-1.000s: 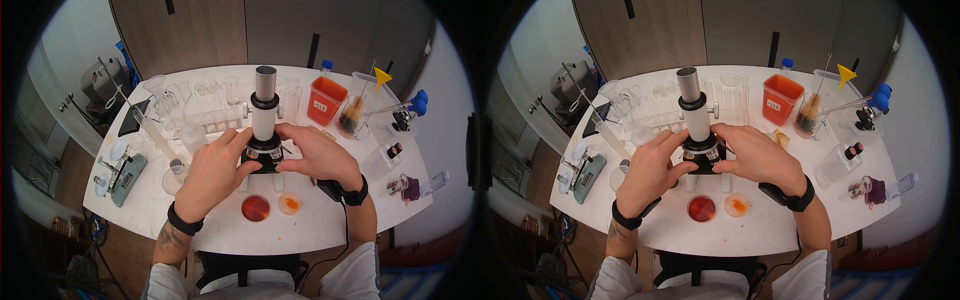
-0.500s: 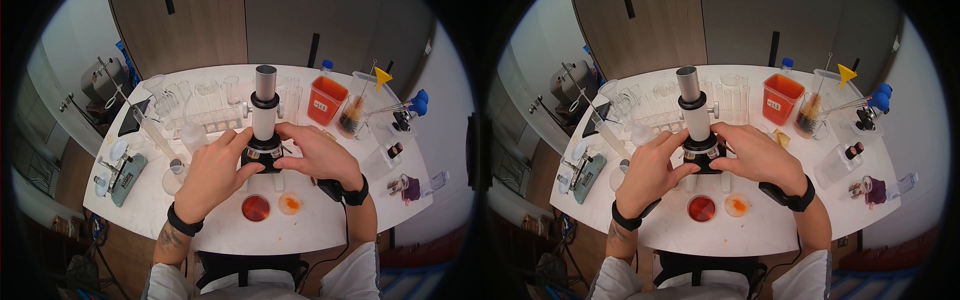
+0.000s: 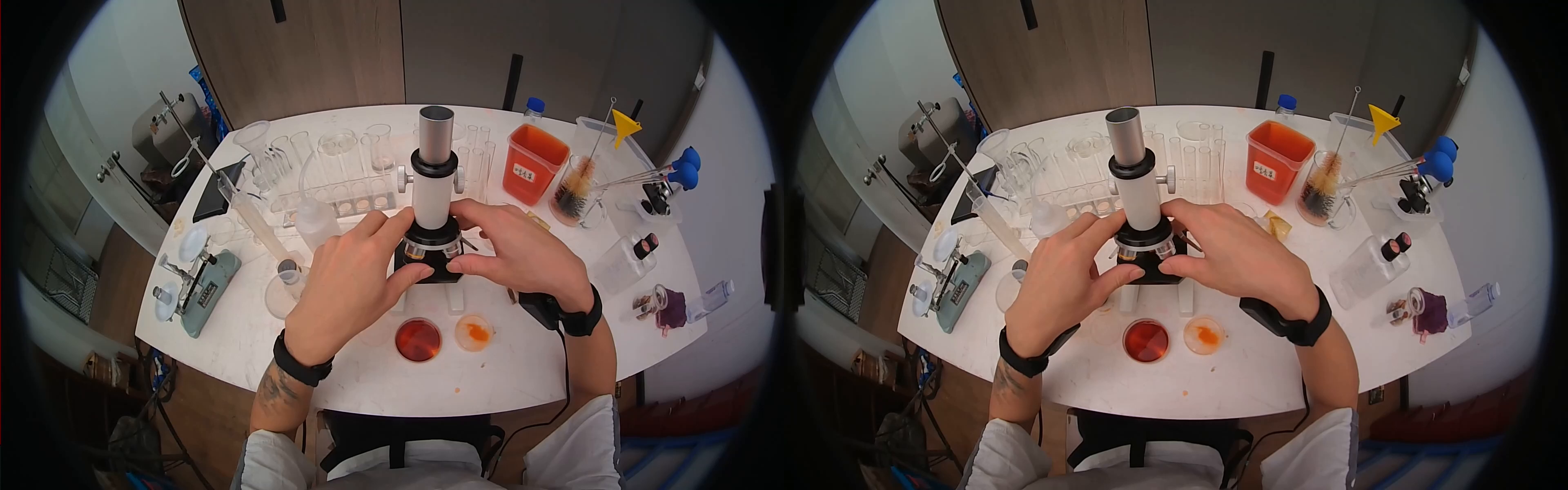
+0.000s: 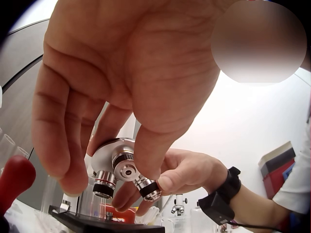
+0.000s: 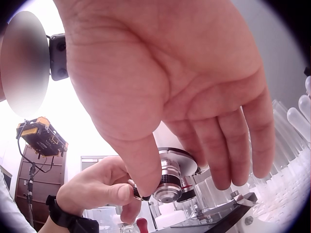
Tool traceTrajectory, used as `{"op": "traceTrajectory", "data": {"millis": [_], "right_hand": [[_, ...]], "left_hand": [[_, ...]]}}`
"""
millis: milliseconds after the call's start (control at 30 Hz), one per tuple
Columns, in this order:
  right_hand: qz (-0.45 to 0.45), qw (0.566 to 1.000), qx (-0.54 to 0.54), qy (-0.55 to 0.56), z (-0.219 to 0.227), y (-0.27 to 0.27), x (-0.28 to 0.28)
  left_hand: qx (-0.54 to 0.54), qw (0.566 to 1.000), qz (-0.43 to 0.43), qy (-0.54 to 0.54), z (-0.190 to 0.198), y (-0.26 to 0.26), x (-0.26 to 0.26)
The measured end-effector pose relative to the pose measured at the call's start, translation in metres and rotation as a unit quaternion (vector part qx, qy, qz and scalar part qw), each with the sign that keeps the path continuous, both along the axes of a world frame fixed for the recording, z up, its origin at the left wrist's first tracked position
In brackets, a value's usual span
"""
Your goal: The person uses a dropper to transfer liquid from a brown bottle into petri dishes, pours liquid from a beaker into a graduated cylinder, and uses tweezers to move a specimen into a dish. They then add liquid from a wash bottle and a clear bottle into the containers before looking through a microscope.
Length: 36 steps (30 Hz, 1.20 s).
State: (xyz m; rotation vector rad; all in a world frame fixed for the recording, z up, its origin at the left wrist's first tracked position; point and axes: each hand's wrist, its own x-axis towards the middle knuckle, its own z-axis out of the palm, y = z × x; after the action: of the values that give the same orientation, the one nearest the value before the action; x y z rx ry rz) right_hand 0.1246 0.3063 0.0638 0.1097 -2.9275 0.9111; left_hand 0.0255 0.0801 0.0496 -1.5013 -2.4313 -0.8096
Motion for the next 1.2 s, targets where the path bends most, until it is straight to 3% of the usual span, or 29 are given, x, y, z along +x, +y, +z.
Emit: {"op": "traceTrajectory", "data": {"millis": [700, 1200], "right_hand": [[-0.001, 1.0, 0.013, -0.022, 0.0007, -0.0004, 0.0003], [-0.007, 1.0, 0.009, -0.01, -0.001, -0.0022, -0.001]], "left_hand": [[0.037, 0.999, 0.011, -0.002, -0.0034, 0.0041, -0.0004], [0.004, 1.0, 0.009, 0.003, 0.0016, 0.0013, 0.0002]]}}
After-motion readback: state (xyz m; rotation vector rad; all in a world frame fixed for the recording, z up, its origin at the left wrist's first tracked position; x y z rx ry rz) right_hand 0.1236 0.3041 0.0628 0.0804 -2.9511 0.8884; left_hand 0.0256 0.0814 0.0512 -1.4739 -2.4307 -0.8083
